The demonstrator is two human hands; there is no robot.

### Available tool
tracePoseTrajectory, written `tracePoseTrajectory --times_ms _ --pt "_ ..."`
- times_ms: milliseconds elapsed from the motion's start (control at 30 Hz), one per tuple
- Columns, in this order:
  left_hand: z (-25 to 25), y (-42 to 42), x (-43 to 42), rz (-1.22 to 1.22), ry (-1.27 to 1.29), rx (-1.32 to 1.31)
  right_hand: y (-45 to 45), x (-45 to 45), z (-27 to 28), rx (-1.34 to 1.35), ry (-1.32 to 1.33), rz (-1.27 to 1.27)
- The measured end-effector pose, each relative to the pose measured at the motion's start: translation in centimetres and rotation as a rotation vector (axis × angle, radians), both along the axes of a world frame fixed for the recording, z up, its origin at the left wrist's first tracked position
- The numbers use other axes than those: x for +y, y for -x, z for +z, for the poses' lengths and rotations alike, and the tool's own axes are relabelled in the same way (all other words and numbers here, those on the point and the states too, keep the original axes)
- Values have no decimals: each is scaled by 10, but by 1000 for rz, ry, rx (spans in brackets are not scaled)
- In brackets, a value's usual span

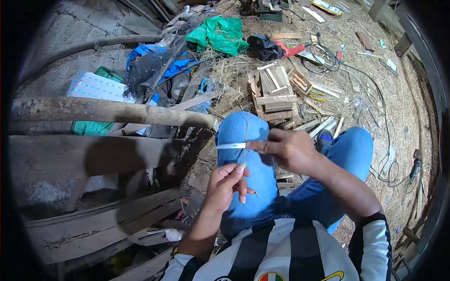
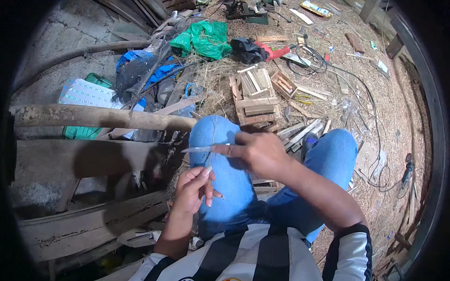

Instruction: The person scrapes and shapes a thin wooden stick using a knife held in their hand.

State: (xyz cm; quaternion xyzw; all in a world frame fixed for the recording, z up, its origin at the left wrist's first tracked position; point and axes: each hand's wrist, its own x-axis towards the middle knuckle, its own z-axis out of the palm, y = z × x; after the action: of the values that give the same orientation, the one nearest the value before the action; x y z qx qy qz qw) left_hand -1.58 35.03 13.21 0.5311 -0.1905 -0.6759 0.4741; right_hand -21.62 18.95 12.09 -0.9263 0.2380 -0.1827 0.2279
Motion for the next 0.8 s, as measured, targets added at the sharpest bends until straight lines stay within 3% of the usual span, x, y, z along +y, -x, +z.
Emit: tracePoseTrajectory --times_ms 33,67,100,267,567,767,800 --pt "-1 0 0 -1 -15 3 0 1 1 -38 2 45" --pt "-2 0 1 1 -19 6 3 -7 -11 92 70 -51" --pt "-2 0 2 -4 0 7 2 -18 -14 49 62 -150" --pt "-3 -1 1 -8 27 29 1 3 9 58 12 49" --pt "-1 -2 -5 19 -26 94 2 8 -2 1 3 62" --pt "6 3 -9 0 -6 -10 1 13 -1 -7 29 73" --pt "10 4 -11 -48 -12 -183 1 12 1 5 11 78"
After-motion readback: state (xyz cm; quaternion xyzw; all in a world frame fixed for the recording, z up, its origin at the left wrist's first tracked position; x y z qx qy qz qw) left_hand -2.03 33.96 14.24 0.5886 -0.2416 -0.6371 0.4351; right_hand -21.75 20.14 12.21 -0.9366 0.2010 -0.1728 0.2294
